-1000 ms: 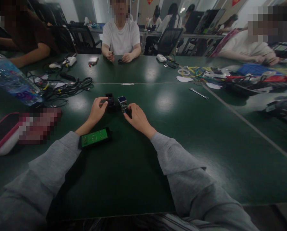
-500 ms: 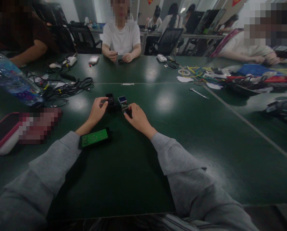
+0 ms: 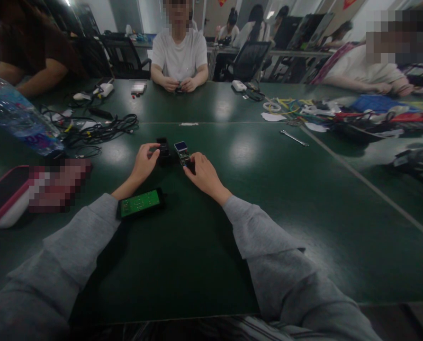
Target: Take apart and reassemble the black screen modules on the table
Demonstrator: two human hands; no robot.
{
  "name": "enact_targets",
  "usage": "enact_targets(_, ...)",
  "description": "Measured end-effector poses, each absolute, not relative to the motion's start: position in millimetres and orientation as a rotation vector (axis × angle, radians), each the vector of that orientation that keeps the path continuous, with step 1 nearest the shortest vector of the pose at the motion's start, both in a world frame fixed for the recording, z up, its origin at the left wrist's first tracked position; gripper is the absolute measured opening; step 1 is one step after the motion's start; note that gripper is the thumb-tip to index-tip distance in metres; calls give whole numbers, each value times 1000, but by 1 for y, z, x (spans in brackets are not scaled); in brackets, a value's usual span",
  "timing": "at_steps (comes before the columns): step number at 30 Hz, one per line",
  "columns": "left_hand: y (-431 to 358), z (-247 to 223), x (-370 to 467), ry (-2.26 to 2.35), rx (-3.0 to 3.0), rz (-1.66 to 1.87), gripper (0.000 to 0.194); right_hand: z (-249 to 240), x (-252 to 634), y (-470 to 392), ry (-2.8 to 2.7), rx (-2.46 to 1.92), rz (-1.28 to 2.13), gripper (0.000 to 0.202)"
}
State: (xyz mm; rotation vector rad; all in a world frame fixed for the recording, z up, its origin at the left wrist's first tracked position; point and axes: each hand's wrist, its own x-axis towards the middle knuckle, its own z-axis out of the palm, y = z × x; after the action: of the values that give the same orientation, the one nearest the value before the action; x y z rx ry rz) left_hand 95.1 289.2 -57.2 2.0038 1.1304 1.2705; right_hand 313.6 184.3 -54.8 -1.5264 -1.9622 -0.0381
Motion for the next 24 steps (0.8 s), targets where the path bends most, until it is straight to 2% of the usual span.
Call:
enact_targets(16, 289, -57, 95, 1140, 2010, 1246, 21, -53, 314, 182, -1938, -1567, -29, 25)
enact_targets(24, 296, -63, 92, 1145, 1894, 1261, 20, -42, 298, 172, -1950, -1507, -223, 31)
